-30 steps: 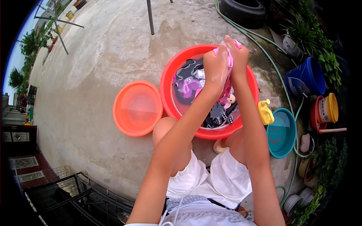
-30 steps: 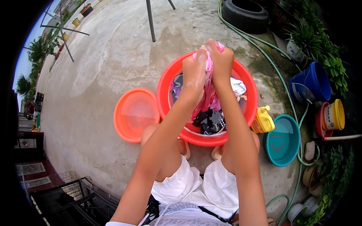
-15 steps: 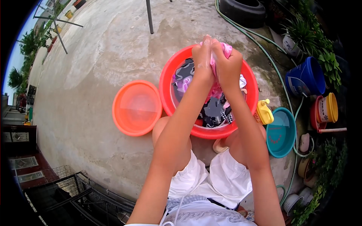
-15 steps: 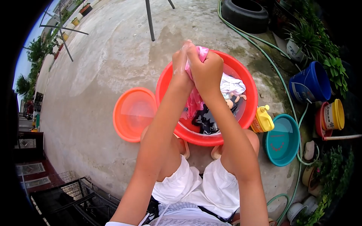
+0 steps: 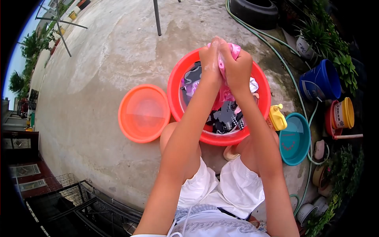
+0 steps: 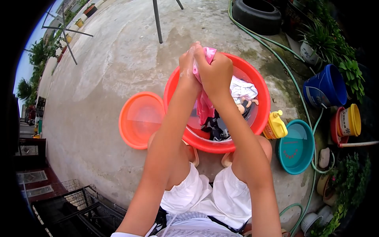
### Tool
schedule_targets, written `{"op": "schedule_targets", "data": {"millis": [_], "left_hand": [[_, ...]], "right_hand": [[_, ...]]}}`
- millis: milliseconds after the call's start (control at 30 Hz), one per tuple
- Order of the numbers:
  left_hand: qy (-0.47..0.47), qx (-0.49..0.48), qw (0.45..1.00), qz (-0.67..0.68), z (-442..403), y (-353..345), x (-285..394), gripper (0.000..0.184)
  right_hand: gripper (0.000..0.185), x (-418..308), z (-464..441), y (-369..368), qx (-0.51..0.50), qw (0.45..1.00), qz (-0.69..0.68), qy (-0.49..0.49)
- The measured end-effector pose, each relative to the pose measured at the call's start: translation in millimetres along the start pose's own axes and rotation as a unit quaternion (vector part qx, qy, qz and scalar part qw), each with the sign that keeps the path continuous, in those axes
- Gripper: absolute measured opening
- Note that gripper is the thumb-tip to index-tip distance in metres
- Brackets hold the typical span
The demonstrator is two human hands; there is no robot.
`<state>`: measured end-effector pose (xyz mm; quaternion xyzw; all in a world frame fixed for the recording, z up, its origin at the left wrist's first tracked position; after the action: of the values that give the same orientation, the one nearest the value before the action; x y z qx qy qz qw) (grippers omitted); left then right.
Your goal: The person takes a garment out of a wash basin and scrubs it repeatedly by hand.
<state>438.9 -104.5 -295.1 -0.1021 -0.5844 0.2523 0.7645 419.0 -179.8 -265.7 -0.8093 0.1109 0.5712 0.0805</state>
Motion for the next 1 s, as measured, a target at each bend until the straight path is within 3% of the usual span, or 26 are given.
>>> {"op": "schedule_targets", "data": {"millis": [33, 167, 267, 400, 500, 633, 767, 867, 1000], "left_hand": [[0.028, 0.022, 0.999, -0.004, -6, 3, 2, 0.026], [0.001, 0.006, 0.999, -0.033, -25, 9, -9, 0.026], [-0.044, -0.026, 0.998, 0.049, 2, -9, -5, 0.028], [-0.069, -0.035, 0.995, -0.068, 23, -19, -7, 0.029], [-0.033, -0.042, 0.995, -0.084, 25, -16, -7, 0.028], [-0.057, -0.032, 0.998, -0.009, 14, -11, -5, 0.027], [0.006, -0.017, 0.998, 0.056, 3, -1, 1, 0.023], [0.03, 0.007, 1.0, -0.005, -10, 6, -3, 0.022], [-0.011, 0.001, 0.999, 0.03, 7, -7, 0, 0.025]], "right_hand": [[0.039, -4, 6, -3, -0.018, 1.0, 0.023, 0.009], [0.038, -2, 9, -1, -0.009, 0.999, 0.03, 0.026], [0.037, 4, -5, 7, 0.028, 1.0, -0.002, 0.012], [0.036, 26, -27, 19, 0.047, 0.991, -0.095, -0.076], [0.037, 32, -26, 18, 0.055, 0.988, -0.111, -0.091], [0.039, 15, -17, 11, 0.039, 0.996, -0.064, -0.04], [0.04, 0, 3, 0, 0.001, 1.0, 0.01, 0.015], [0.039, -5, 13, -3, -0.009, 0.998, 0.039, 0.048], [0.038, 3, 0, 3, 0.013, 0.999, -0.05, -0.003]]}}
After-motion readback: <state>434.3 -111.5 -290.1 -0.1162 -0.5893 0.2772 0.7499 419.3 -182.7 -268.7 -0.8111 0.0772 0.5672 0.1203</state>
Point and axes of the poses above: each hand's wrist, its own z-axis away from the middle knuckle, its own y-axis out of the back of the hand, x = y × z, the point moved 4 cm from there along -z, towards the middle knuckle, and after that the axes turned 7 degrees about -z, right-handed, at the moved point
